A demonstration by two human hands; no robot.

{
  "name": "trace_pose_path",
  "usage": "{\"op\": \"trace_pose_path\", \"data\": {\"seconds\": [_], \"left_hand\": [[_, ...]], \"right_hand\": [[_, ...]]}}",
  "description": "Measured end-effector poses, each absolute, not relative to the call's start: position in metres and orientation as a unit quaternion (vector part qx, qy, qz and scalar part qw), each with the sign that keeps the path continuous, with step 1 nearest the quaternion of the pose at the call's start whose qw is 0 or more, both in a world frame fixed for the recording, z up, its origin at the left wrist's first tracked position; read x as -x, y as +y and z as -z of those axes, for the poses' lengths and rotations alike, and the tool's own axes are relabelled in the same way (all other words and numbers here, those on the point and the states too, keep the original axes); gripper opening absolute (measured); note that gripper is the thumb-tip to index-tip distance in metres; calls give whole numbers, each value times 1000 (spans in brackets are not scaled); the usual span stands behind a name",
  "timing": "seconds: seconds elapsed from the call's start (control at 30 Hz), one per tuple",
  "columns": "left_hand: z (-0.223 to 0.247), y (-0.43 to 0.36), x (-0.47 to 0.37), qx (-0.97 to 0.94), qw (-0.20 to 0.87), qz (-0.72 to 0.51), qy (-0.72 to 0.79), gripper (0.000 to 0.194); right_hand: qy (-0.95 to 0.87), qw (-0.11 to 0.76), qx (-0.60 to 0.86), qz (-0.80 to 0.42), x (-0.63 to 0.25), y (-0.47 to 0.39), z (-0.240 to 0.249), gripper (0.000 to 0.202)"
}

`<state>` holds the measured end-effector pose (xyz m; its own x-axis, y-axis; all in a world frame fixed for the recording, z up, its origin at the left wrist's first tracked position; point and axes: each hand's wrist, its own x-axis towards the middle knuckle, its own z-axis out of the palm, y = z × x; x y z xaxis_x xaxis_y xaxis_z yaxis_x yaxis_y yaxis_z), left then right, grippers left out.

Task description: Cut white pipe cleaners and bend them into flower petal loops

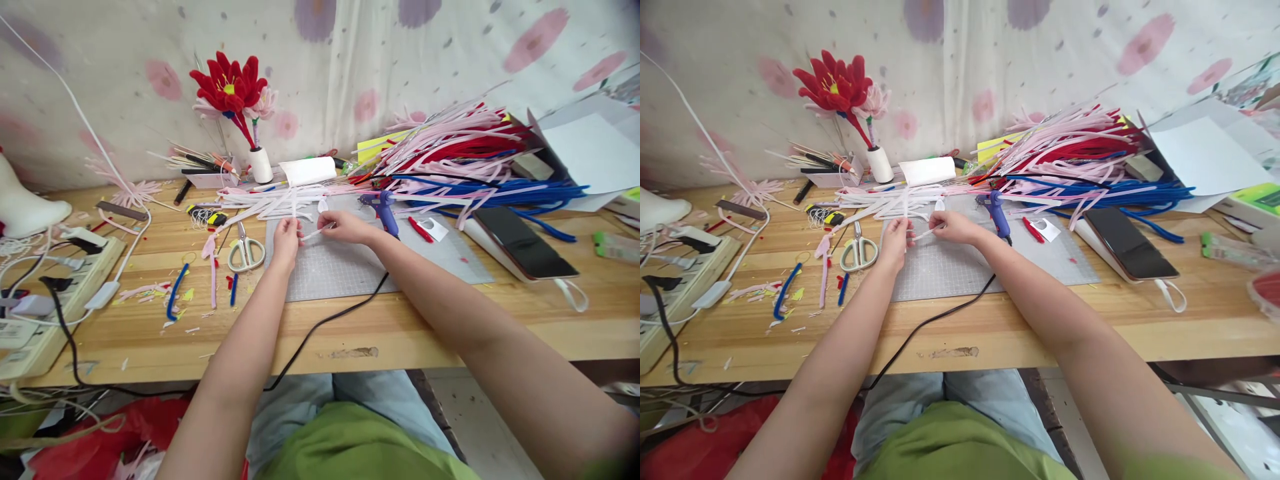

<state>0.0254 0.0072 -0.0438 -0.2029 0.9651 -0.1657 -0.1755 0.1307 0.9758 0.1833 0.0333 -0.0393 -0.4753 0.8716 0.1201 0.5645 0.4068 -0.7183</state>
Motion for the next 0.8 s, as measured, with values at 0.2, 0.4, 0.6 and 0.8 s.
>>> {"op": "trace_pose_path", "data": {"seconds": [0.2,0.4,0.6,0.8], "left_hand": [[49,-2,-39,-478,523,-439,553,14],[48,-3,-39,-463,558,-423,543,8],[63,1,-37,-545,447,-458,542,6],[59,-5,-36,-588,370,-477,538,3]], "right_hand": [[-769,381,403,-316,-188,22,55,8],[-707,458,386,-377,-183,20,58,10],[-485,492,396,-604,-182,22,62,33],[-481,461,386,-638,-182,25,68,34]]}}
